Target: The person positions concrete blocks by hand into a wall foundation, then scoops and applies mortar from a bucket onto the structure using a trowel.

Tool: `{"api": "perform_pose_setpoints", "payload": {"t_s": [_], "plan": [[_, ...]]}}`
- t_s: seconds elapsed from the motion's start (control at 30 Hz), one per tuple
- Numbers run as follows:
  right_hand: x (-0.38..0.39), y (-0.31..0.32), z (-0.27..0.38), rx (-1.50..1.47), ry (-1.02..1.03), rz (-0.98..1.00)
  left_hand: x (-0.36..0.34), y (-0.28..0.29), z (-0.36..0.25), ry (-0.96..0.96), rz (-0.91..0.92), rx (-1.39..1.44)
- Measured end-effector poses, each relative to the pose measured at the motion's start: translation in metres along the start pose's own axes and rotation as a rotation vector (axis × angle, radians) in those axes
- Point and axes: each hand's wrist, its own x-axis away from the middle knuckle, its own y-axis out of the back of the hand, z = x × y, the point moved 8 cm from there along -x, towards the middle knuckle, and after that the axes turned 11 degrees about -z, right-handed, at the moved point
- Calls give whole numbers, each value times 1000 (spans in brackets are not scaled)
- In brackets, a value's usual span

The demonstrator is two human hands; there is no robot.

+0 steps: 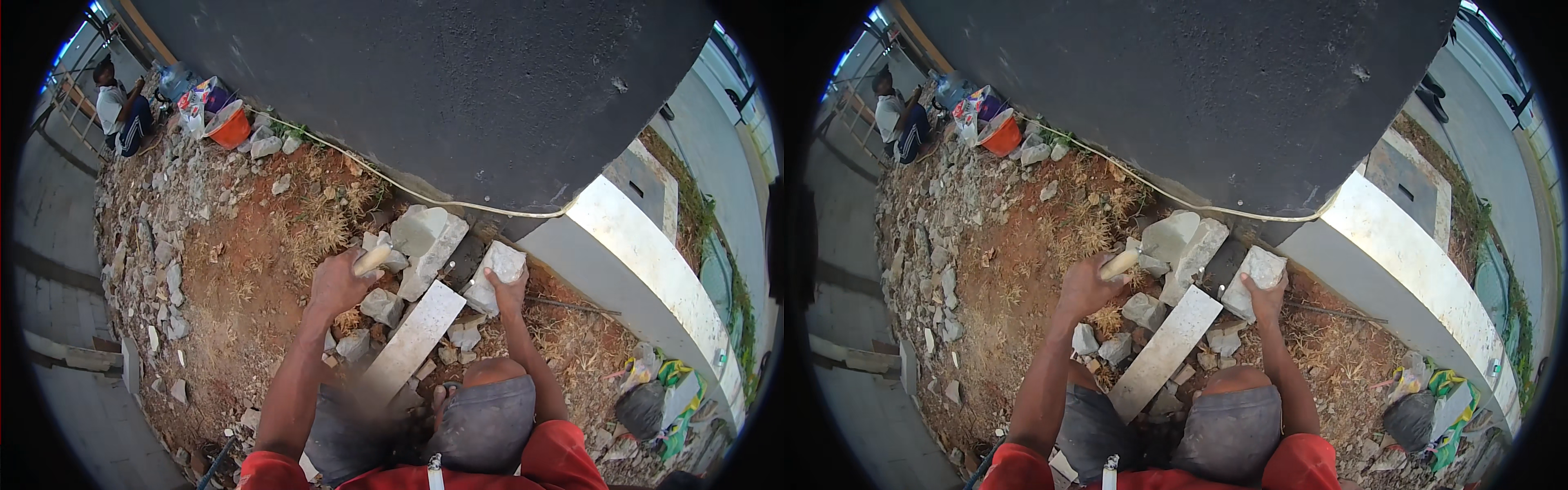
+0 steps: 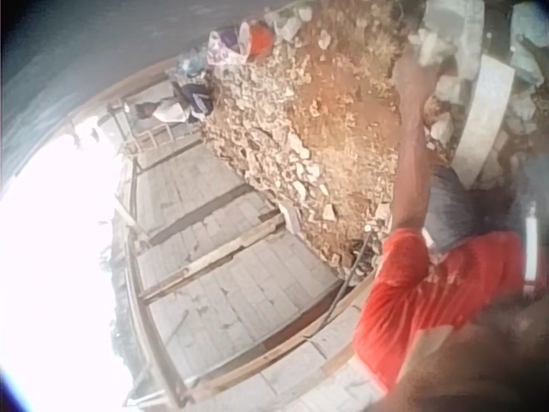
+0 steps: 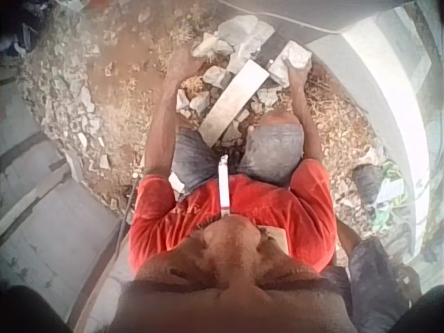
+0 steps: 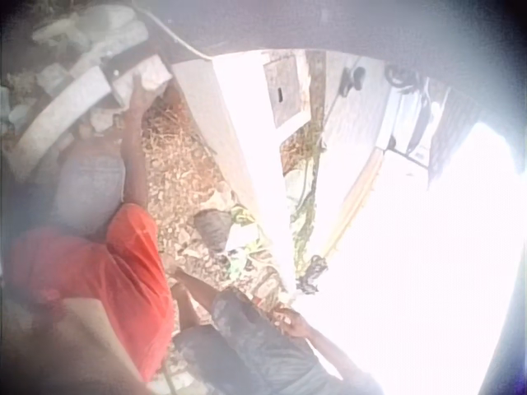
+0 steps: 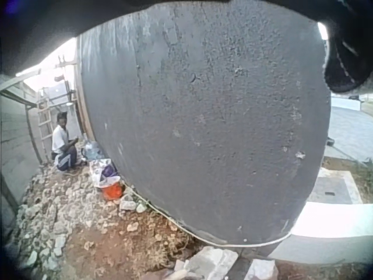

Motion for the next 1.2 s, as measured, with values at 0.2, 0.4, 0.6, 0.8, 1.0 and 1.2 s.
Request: {"api": "perform_pose_setpoints", "payload": {"t_s": [0.2,0.4,0.6,0.8,1.0,1.2], "plan": [[2,1,-1,15,-28,7,1,-7,145,64,69,-102],[0,5,-1,18,29,37,-17,-56,275,347,-168,-2],[-8,4,-7,141,3,106,-17,-126,155,-122,139,-141],[-8,58,-48,-124,-419,217,82,-187,-63,-497,344,229],[107,64,-86,673,167,312,96,-227,-152,-508,205,316],[126,33,-78,457,42,192,68,-308,-201,-397,142,-153]]}}
